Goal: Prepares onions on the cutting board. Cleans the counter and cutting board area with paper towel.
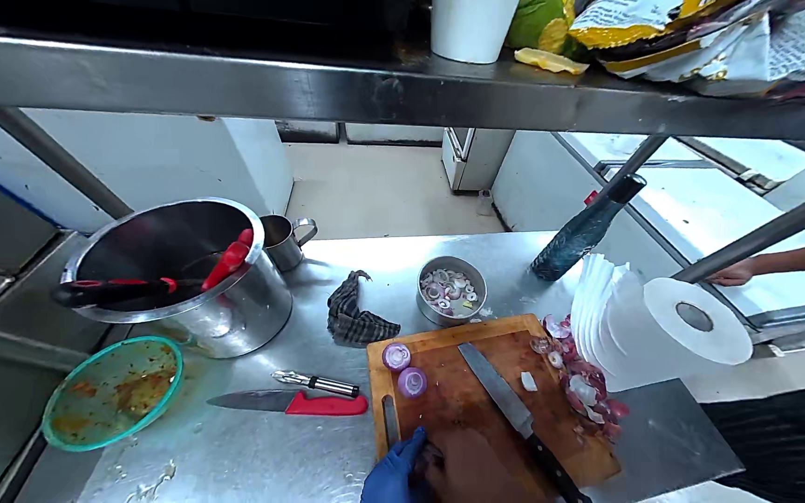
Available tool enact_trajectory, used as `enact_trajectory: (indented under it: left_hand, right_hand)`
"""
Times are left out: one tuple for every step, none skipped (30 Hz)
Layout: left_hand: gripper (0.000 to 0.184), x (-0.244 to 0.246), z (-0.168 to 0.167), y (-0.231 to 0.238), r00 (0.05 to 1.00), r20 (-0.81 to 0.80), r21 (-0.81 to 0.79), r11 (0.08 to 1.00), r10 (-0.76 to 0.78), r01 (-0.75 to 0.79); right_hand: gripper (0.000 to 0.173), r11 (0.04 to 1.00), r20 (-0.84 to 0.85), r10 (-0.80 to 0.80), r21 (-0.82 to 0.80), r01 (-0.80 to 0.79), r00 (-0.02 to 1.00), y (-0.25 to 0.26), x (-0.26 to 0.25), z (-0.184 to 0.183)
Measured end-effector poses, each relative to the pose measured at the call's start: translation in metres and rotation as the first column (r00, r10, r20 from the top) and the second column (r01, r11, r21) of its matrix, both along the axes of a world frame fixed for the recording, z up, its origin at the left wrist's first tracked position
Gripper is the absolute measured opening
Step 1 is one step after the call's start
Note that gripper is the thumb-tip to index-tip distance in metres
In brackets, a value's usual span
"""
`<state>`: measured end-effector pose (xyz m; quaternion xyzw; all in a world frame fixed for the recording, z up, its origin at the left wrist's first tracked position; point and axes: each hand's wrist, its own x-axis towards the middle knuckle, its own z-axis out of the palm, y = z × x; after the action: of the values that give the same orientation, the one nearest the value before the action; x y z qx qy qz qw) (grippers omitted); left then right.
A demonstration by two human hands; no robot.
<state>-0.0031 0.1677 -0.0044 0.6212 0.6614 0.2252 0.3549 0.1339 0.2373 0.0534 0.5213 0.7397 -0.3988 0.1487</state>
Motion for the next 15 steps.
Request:
enact_trajectory:
  left_hand:
    - [0.057,0.001,-0.002,0.000,1.000,0.004,0.018,1.000,0.023,-0.023]
    - [0.057,0.002,-0.005,0.000,0.999,0.009,0.039,0.998,0.044,-0.044]
    - [0.056,0.003,-0.008,0.000,0.998,0.013,0.060,0.996,0.059,-0.059]
    - [0.055,0.003,-0.012,-0.002,0.998,0.020,0.080,0.994,0.067,-0.068]
    - [0.055,0.003,-0.013,-0.003,0.997,0.030,0.089,0.993,0.072,-0.075]
    - [0.054,0.004,-0.014,-0.003,0.996,0.038,0.092,0.992,0.078,-0.081]
    - [0.054,0.004,-0.014,-0.003,0.995,0.046,0.092,0.992,0.086,-0.090]
    - [0.053,0.004,-0.014,-0.004,0.994,0.056,0.090,0.991,0.093,-0.098]
    - [0.052,0.004,-0.016,-0.004,0.993,0.067,0.110,0.988,0.100,-0.107]
    - [0.052,0.004,-0.019,-0.005,0.991,0.078,0.124,0.986,0.106,-0.116]
    - [0.054,0.002,-0.020,-0.006,0.989,0.093,0.120,0.985,0.111,-0.122]
    - [0.055,0.001,-0.021,-0.007,0.987,0.116,0.113,0.986,0.112,-0.125]
    - [0.055,0.000,-0.024,-0.009,0.984,0.135,0.125,0.983,0.114,-0.132]
    - [0.055,-0.001,-0.026,-0.012,0.981,0.152,0.148,0.979,0.118,-0.140]
    - [0.055,-0.001,-0.029,-0.014,0.978,0.169,0.170,0.974,0.121,-0.150]
  right_hand:
    - [0.029,1.000,0.009,0.002,0.008,-0.002,1.000,0.003,-0.002,-0.001]
    - [0.029,1.000,0.015,0.000,0.016,0.000,1.000,0.005,-0.004,-0.001]
    - [0.028,1.000,0.021,-0.009,0.016,0.009,1.000,0.007,-0.005,-0.001]
    - [0.028,1.000,0.024,-0.018,0.013,0.017,1.000,0.008,-0.006,-0.001]
    - [0.028,1.000,0.023,-0.027,0.009,0.027,0.999,0.009,-0.005,-0.003]
    - [0.028,0.999,0.017,-0.037,0.010,0.036,0.999,0.010,-0.005,-0.005]
    - [0.027,0.999,0.008,-0.048,0.013,0.048,0.999,0.012,-0.003,-0.006]
    - [0.027,0.998,-0.003,-0.063,0.009,0.063,0.998,0.015,-0.001,-0.007]
    - [0.028,0.997,-0.022,-0.079,0.001,0.079,0.997,0.018,0.002,-0.009]
    - [0.029,0.995,-0.047,-0.095,-0.014,0.094,0.994,0.021,0.006,-0.011]
    - [0.029,0.992,-0.087,-0.122,-0.035,0.120,0.989,0.023,0.012,-0.017]
    - [0.028,0.984,-0.136,-0.172,-0.073,0.163,0.976,0.025,0.017,-0.024]
    - [0.027,0.967,-0.186,-0.239,-0.131,0.217,0.953,0.026,0.023,-0.031]
    - [0.026,0.941,-0.230,-0.315,-0.205,0.271,0.921,0.025,0.027,-0.037]
    - [0.025,0.904,-0.265,-0.396,-0.282,0.322,0.879,0.024,0.029,-0.040]
